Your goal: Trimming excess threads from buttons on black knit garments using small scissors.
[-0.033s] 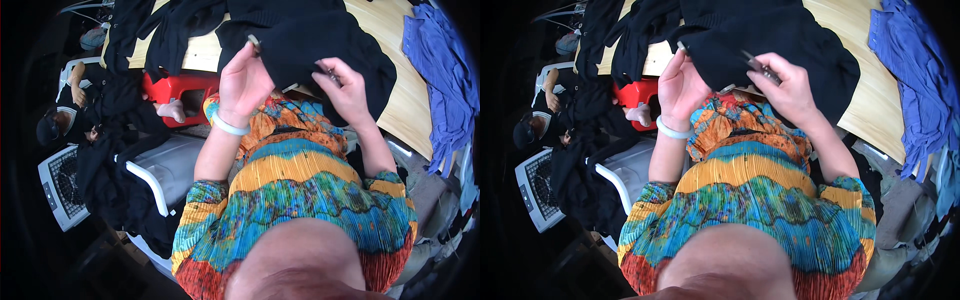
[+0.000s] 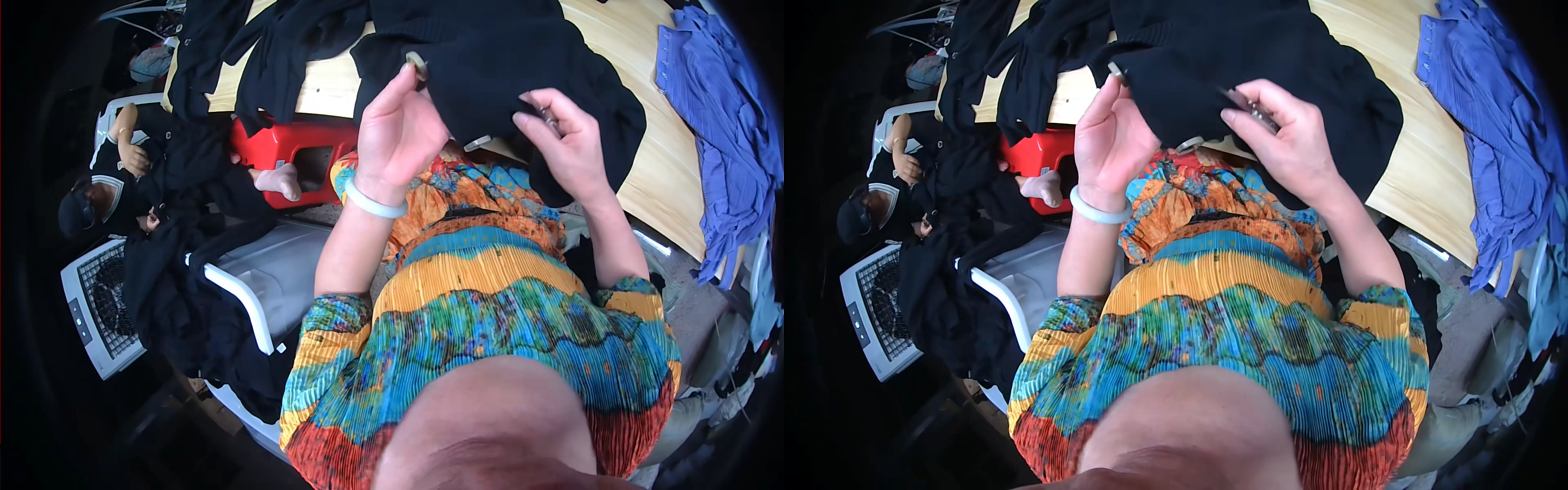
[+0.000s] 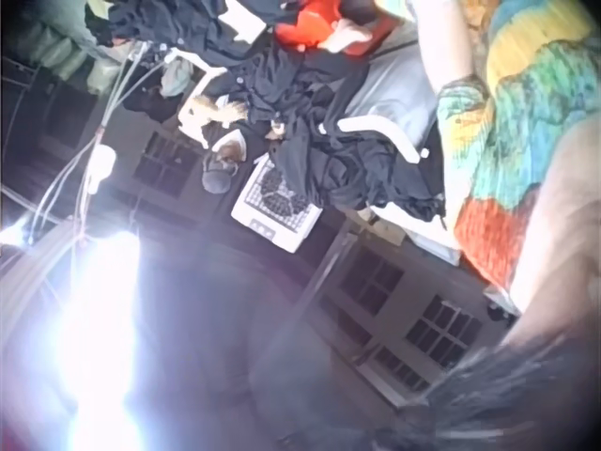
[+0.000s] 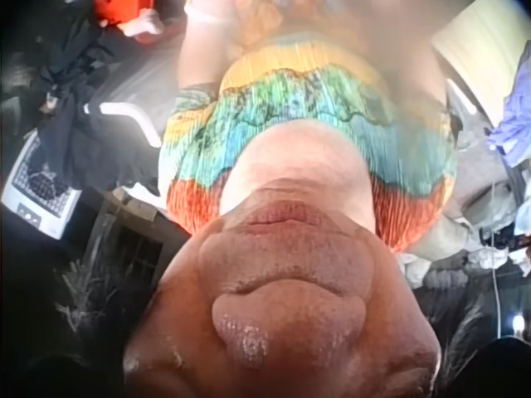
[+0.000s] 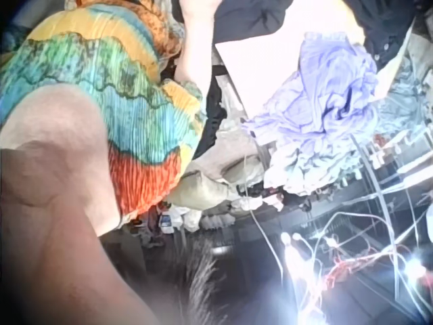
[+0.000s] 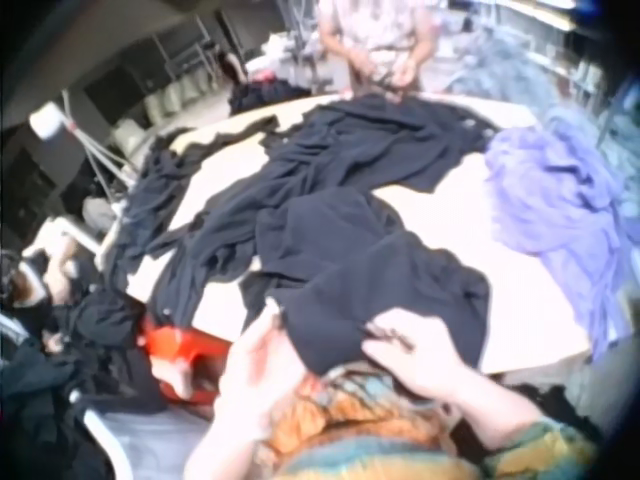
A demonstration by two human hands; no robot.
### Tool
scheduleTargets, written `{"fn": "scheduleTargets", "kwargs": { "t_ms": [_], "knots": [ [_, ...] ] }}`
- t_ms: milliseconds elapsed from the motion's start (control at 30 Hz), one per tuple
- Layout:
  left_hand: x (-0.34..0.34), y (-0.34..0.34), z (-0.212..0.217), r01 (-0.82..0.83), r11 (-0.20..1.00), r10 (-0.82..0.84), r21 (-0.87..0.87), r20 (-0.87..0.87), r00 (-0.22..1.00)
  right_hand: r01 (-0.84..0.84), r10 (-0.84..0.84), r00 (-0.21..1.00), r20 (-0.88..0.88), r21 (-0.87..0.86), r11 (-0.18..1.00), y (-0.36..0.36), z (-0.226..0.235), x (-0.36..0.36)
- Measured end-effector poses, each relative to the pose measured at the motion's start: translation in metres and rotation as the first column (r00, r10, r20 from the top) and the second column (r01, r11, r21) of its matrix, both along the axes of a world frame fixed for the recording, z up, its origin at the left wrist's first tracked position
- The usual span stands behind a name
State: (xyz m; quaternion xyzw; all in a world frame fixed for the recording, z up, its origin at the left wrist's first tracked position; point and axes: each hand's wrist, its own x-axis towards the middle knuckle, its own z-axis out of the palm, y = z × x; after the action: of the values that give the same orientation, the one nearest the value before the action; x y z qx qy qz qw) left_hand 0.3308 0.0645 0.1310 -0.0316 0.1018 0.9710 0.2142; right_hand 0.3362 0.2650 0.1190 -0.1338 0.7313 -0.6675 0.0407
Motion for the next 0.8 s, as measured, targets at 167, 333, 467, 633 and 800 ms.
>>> {"fn": "scheduleTargets", "kwargs": {
  "t_ms": [167, 333, 467, 633, 800],
  "knots": [
    [-0.003, 0.015, 0.023, -0.171, 0.899, 0.13, -0.404, -0.126, 0.983, 0.01, -0.009, 0.998, -0.069, 0.008, 1.0, 0.005, 0.023, -0.013],
    [0.004, 0.016, 0.027, -0.326, 0.82, 0.186, -0.469, -0.321, 0.929, 0.037, -0.037, 0.999, -0.029, 0.003, 0.999, 0.007, 0.021, -0.013],
    [0.011, 0.015, 0.026, -0.397, 0.737, 0.186, -0.547, -0.4, 0.897, -0.004, 0.004, 1.0, -0.026, -0.013, 1.0, 0.004, 0.011, -0.013],
    [0.012, 0.016, 0.03, -0.418, 0.648, 0.118, -0.637, -0.458, 0.881, -0.019, 0.019, 1.0, 0.005, 0.002, 1.0, 0.004, 0.008, -0.016],
    [0.004, 0.014, 0.022, -0.385, 0.71, 0.155, -0.59, -0.402, 0.903, -0.023, 0.022, 1.0, 0.011, 0.025, 0.999, 0.007, 0.015, -0.017]
  ]
}}
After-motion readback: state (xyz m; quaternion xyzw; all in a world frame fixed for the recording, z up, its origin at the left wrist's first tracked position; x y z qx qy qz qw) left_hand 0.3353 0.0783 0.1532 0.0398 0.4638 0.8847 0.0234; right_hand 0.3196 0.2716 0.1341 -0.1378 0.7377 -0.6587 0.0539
